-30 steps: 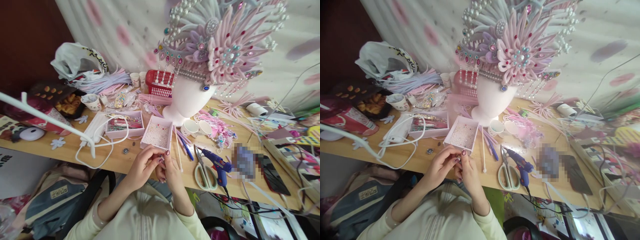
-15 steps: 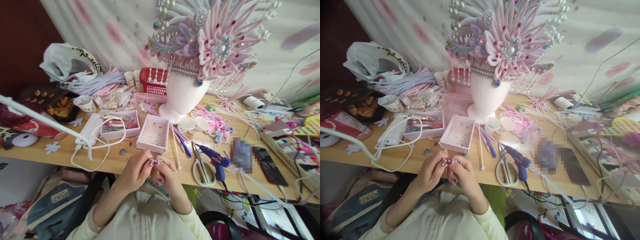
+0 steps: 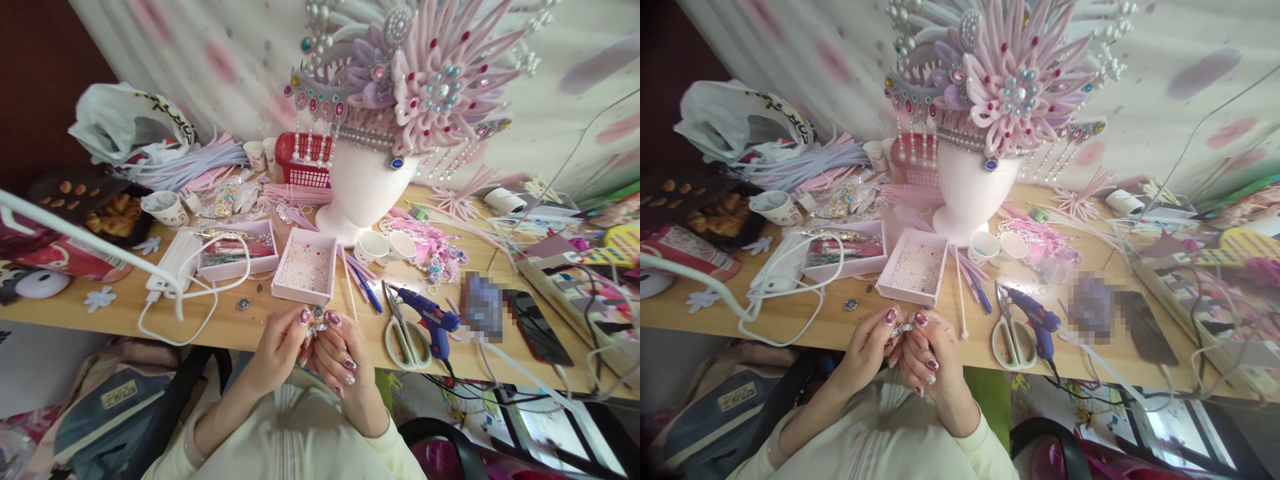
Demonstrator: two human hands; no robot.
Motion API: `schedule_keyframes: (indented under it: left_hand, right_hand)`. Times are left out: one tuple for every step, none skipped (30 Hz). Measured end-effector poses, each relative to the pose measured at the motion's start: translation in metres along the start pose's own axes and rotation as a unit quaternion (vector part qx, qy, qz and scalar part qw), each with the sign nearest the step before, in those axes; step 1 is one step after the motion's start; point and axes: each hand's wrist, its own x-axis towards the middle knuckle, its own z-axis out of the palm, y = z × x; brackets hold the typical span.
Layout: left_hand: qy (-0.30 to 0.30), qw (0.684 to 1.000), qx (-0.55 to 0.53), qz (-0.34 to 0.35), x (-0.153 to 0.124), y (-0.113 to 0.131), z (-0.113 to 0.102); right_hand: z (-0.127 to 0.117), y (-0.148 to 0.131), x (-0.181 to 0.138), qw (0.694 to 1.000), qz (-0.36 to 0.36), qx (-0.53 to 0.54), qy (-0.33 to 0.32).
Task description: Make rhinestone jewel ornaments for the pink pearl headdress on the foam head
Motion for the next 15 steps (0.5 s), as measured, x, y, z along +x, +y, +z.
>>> schedule_keyframes:
  left_hand:
    - [-0.004, 1.000, -0.023, -0.015, 0.000, -0.001, 0.000]
    - [-0.009, 0.999, -0.046, -0.028, 0.000, -0.002, 0.001]
    - [-0.014, 0.997, -0.064, -0.040, 0.000, -0.002, 0.002]
    - [-0.019, 0.995, -0.082, -0.053, -0.001, -0.002, 0.003]
    - [-0.023, 0.992, -0.103, -0.067, -0.001, -0.002, 0.004]
    - [-0.026, 0.988, -0.127, -0.081, -0.001, -0.002, 0.004]
    - [-0.023, 0.983, -0.155, -0.097, -0.002, -0.001, 0.004]
    - [-0.015, 0.976, -0.185, -0.111, -0.002, -0.001, 0.004]
    - [-0.003, 0.969, -0.213, -0.122, -0.001, -0.001, 0.001]
    - [0.013, 0.963, -0.235, -0.128, 0.000, -0.001, -0.002]
    - [0.032, 0.959, -0.250, -0.128, 0.001, -0.001, -0.006]
    - [0.049, 0.956, -0.261, -0.128, 0.003, 0.000, -0.011]
    - [0.061, 0.953, -0.267, -0.128, 0.004, 0.001, -0.016]
    - [0.064, 0.950, -0.274, -0.132, 0.006, 0.002, -0.021]
    - [0.055, 0.945, -0.290, -0.141, 0.007, 0.004, -0.025]
  right_hand:
    - [0.001, -0.003, -0.002, 1.000, -0.008, 0.006, 0.000]
    - [0.001, -0.006, -0.003, 1.000, -0.021, 0.010, 0.000]
    - [0.001, -0.008, -0.004, 0.999, -0.041, 0.010, 0.004]
    - [0.001, -0.010, -0.006, 0.998, -0.066, 0.003, 0.014]
    - [0.002, -0.011, -0.008, 0.995, -0.093, -0.010, 0.025]
    - [0.002, -0.011, -0.010, 0.992, -0.117, -0.027, 0.035]
    - [0.003, -0.013, -0.014, 0.987, -0.147, -0.048, 0.047]
    - [0.005, -0.015, -0.019, 0.980, -0.178, -0.068, 0.054]
    - [0.006, -0.019, -0.024, 0.971, -0.214, -0.085, 0.059]
    - [0.008, -0.024, -0.031, 0.962, -0.250, -0.096, 0.061]
    - [0.010, -0.032, -0.038, 0.950, -0.288, -0.102, 0.063]
    - [0.012, -0.040, -0.045, 0.938, -0.323, -0.101, 0.067]
    - [0.013, -0.049, -0.051, 0.929, -0.350, -0.097, 0.069]
    - [0.015, -0.056, -0.056, 0.919, -0.375, -0.094, 0.072]
    - [0.015, -0.062, -0.058, 0.913, -0.388, -0.098, 0.081]
